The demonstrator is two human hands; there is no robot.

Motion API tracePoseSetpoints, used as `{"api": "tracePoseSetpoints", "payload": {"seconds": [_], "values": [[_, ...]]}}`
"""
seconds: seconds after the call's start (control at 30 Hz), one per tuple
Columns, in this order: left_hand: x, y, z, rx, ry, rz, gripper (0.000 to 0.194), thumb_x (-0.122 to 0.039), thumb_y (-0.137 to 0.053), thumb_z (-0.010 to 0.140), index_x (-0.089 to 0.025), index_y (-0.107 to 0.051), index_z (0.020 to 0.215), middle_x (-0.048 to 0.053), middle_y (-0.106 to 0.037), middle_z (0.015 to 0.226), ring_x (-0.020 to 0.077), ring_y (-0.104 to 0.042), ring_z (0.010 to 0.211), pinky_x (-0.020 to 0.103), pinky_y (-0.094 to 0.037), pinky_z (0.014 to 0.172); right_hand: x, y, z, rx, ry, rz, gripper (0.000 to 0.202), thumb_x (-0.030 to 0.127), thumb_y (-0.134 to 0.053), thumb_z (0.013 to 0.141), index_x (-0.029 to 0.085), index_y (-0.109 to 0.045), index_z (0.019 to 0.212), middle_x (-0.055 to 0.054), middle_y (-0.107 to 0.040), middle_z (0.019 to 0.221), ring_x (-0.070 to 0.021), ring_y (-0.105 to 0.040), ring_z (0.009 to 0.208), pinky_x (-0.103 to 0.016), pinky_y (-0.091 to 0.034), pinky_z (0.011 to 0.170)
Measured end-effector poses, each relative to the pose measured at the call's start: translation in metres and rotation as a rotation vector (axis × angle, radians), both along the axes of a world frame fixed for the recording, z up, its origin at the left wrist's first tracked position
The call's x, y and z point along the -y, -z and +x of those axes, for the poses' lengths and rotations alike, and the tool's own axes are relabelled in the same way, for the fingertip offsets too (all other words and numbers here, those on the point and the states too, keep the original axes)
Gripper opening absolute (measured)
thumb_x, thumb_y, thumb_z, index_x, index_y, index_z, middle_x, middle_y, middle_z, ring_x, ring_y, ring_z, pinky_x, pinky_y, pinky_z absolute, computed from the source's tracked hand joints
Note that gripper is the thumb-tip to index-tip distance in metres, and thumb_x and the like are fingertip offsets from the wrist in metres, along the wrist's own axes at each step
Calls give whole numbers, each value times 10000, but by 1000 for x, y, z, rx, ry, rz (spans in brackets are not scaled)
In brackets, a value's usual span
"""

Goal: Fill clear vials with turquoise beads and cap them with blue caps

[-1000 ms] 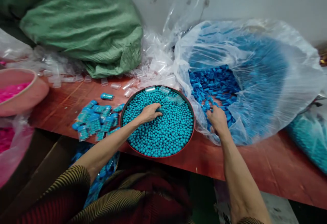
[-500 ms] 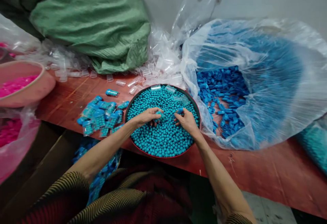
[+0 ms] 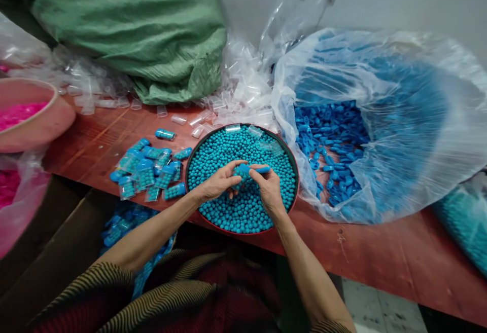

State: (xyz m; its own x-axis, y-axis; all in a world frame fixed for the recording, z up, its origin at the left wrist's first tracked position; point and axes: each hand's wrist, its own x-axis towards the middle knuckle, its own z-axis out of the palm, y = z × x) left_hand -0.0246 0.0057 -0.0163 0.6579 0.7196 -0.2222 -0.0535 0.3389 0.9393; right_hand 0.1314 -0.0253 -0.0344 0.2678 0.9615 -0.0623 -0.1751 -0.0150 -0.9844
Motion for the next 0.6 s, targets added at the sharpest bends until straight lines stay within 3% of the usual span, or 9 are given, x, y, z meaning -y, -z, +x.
{"api": "tracePoseSetpoints", "payload": {"seconds": [0.2,0.33,0.5,0.6], "values": [[4,-6,0,112,81,-100,721,-371,-636,774,-222,-279,1382,-18,-564,778,111,-622,560,173,-476,427,3,3,2,75,16,92,159,339,-718,702,220,-643,776,-6,-672,866,-177,-619,899,-383,-468,895],[5,-9,-5,138,98,-132,773,-372,-648,772,-240,-234,1410,-31,-569,726,93,-597,501,134,-408,375,4,3,5,154,-42,121,156,355,-713,704,226,-636,749,-19,-690,894,-198,-629,932,-413,-463,916],[7,-15,-9,120,143,-136,687,-349,-634,790,-231,-301,1379,-35,-579,675,54,-541,425,97,-279,324,12,-9,11,255,-87,149,157,372,-713,697,240,-640,737,-27,-694,899,-214,-639,919,-428,-475,894],[10,-17,-9,89,132,-146,574,-346,-605,803,-214,-367,1308,-45,-567,633,46,-500,387,103,-256,316,19,-17,21,349,-195,148,168,377,-730,669,253,-668,764,-31,-703,933,-227,-637,950,-415,-467,905]]}}
